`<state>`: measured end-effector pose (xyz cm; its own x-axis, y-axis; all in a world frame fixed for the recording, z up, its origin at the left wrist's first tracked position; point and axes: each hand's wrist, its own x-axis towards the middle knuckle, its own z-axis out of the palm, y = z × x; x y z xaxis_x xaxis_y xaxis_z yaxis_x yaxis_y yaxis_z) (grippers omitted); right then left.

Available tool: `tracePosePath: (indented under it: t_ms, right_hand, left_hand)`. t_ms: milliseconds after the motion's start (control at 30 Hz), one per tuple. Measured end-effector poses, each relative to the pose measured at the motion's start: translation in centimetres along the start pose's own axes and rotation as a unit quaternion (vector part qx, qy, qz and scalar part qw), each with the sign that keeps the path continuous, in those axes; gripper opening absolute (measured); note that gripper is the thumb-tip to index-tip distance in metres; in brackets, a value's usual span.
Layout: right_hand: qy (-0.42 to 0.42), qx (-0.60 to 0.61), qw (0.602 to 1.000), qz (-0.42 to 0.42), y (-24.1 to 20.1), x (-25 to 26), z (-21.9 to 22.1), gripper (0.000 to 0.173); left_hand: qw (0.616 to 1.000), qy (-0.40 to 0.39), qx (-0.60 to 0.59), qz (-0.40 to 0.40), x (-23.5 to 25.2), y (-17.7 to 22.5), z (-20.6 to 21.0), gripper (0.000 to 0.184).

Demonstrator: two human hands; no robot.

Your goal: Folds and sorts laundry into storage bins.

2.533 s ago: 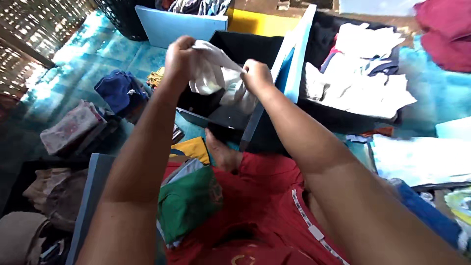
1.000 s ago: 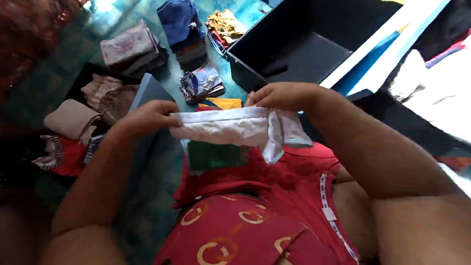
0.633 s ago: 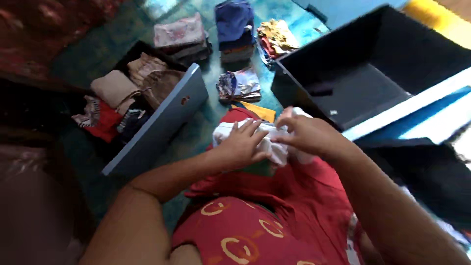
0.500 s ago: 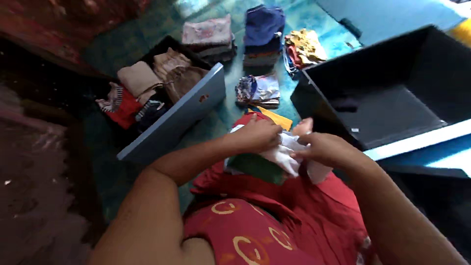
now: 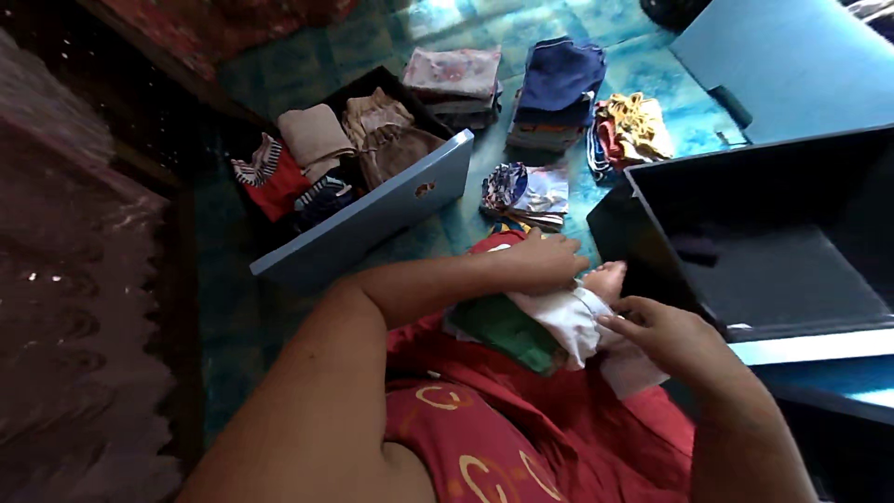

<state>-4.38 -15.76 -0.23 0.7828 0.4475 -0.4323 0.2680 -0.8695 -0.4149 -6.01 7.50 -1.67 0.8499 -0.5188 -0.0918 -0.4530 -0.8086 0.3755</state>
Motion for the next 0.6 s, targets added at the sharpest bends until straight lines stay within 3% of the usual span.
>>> tracePosePath:
  t_ms: [67,200,400,500,600]
  right_hand:
    - [0.021,0.006,1.0,0.0,-0.2,-0.8,0.2,0.046]
    - [-0.044,-0.012,0.998,0.044,-0.2,-1.3,0.6,0.053]
    - [-0.082,-0.004,0.994,0.076,1.2,-1.1,0.4,0.061]
    - [-0.053,0.013,0.996,0.075,1.9,-1.8,-1.0,0.058]
    - [-0.026,0.026,0.996,0.08,2.7,-2.7,-2.4,0.057]
  left_hand:
    - [0.998,0.051,0.012,0.038,-1.2,1.4,-0.5,0.03]
    - [0.993,-0.109,-0.016,0.038,-3.2,2.9,0.1,0.076]
    - [0.991,-0.117,-0.06,0.003,-2.5,2.4,-0.2,0.053]
    - [0.995,-0.072,-0.065,0.018,-3.0,1.7,-1.3,0.046]
    - [0.992,-0.002,-0.119,-0.029,-4.0,0.1,-4.4,0.046]
